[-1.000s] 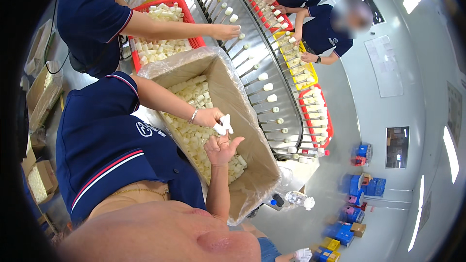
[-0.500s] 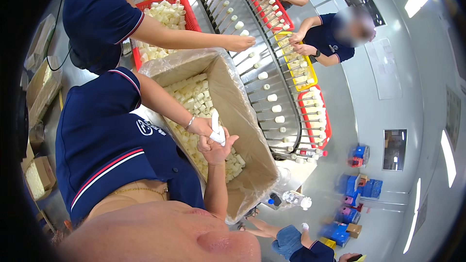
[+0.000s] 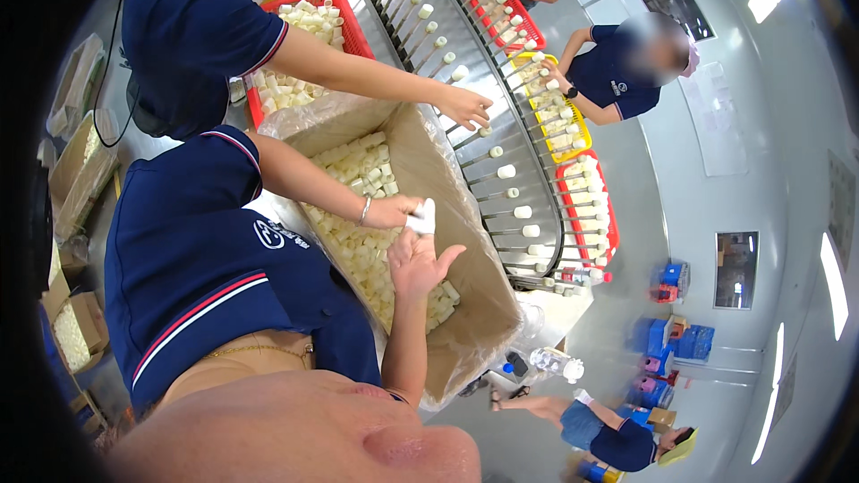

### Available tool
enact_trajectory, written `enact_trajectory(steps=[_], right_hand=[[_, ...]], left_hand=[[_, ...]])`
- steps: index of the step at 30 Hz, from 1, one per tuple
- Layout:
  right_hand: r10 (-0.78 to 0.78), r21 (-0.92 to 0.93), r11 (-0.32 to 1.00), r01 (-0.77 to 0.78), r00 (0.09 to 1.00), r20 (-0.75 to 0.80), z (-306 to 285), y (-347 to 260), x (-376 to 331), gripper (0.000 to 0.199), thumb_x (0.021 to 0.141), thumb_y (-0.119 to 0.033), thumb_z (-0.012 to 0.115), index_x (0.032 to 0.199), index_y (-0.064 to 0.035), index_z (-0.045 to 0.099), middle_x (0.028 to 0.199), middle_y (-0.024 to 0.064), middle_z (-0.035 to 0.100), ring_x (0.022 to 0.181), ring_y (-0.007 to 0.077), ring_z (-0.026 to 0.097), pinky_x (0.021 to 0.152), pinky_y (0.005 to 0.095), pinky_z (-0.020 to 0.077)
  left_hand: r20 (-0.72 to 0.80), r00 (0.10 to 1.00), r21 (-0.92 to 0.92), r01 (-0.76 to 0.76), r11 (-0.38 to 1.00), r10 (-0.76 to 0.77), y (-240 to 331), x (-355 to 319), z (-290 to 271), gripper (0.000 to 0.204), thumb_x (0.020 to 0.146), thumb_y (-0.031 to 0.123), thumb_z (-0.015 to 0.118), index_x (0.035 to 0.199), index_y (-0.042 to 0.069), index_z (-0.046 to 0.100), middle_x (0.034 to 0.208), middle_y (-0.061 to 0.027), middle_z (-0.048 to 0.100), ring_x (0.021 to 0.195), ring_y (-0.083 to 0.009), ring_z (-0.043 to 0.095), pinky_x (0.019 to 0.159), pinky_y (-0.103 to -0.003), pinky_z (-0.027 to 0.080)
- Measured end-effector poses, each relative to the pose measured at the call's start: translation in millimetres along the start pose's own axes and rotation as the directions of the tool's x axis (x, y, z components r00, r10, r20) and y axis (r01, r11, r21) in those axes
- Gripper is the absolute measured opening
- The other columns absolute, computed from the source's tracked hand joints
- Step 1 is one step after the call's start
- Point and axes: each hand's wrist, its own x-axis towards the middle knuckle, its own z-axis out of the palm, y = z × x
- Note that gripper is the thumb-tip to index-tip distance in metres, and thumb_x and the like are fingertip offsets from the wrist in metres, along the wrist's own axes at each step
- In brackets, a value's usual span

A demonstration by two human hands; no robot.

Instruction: Picking small white plastic components from a large bin and placing them onto a rotating manufacturing belt for processing.

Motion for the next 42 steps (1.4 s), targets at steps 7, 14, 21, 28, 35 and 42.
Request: enact_trajectory(steps=[7, 14, 21, 28, 35, 42], right_hand=[[-0.254, -0.013, 0.965, 0.262, 0.919, -0.303, -16, -5, 0, 0.087, 0.083, -0.071, 0.03, 0.143, -0.0101, 0.012, 0.109, 0.0139, 0.047, 0.085, 0.0221, 0.046, 0.072, 0.0329, 0.0395], [-0.232, -0.073, 0.972, 0.223, 0.957, -0.171, -27, -3, -2, 0.087, 0.085, -0.067, 0.033, 0.144, -0.0104, 0.005, 0.132, 0.0124, 0.034, 0.116, 0.0276, 0.037, 0.099, 0.0432, 0.0294], [-0.22, -0.038, 0.976, 0.217, 0.96, -0.174, -17, 1, 2, 0.083, 0.086, -0.063, 0.037, 0.141, -0.0059, 0.011, 0.136, 0.0101, 0.031, 0.121, 0.0258, 0.036, 0.103, 0.0424, 0.0266], [-0.289, -0.071, 0.957, 0.28, 0.94, -0.179, -19, 1, 3, 0.074, 0.09, -0.055, 0.036, 0.141, -0.0056, 0.015, 0.132, 0.0123, 0.035, 0.122, 0.025, 0.034, 0.103, 0.0405, 0.0259], [-0.496, -0.531, 0.769, 0.357, 0.856, -0.143, -24, 3, 0, 0.059, 0.095, -0.048, 0.027, 0.132, -0.0011, 0.028, 0.125, 0.0133, 0.044, 0.119, 0.0275, 0.041, 0.097, 0.041, 0.0341], [-0.423, -0.649, 0.731, 0.213, 0.887, -0.186, -17, 4, -2, 0.062, 0.095, -0.049, 0.023, 0.133, -0.0002, 0.029, 0.129, 0.0144, 0.044, 0.113, 0.0216, 0.045, 0.085, 0.0317, 0.0384]], left_hand=[[0.229, 0.789, 0.654, -0.559, 0.511, 0.57, 26, -9, -6, 0.029, 0.075, 0.016, 0.068, 0.103, 0.011, 0.062, 0.104, -0.008, 0.052, 0.098, -0.0234, 0.048, 0.084, -0.035, 0.041], [0.326, 0.794, 0.648, -0.583, 0.49, 0.513, 28, -14, 0, 0.017, 0.065, 0.014, 0.072, 0.081, 0.015, 0.067, 0.102, -0.001, 0.054, 0.098, -0.0224, 0.049, 0.085, -0.036, 0.039], [0.306, 0.764, 0.727, -0.573, 0.379, 0.568, 25, -11, -2, 0.012, 0.067, 0.013, 0.069, 0.076, 0.009, 0.062, 0.097, -0.0028, 0.056, 0.091, -0.0237, 0.052, 0.08, -0.036, 0.041], [0.185, 0.775, 0.753, -0.506, 0.42, 0.604, 23, -1, -14, 0.008, 0.07, 0.009, 0.067, 0.078, 0.008, 0.064, 0.09, -0.003, 0.058, 0.082, -0.0216, 0.055, 0.076, -0.034, 0.044], [-0.247, 0.955, 0.341, -0.074, 0.937, 0.165, 15, 10, -23, 0.015, 0.075, 0.015, 0.069, 0.083, 0.003, 0.068, 0.077, -0.0076, 0.068, 0.069, -0.0128, 0.063, 0.066, -0.026, 0.049], [-0.267, 0.955, 0.28, -0.053, 0.959, 0.13, 17, 6, -21, 0.016, 0.075, 0.016, 0.07, 0.083, 0.002, 0.069, 0.077, -0.0077, 0.068, 0.07, -0.0125, 0.063, 0.066, -0.026, 0.049]])
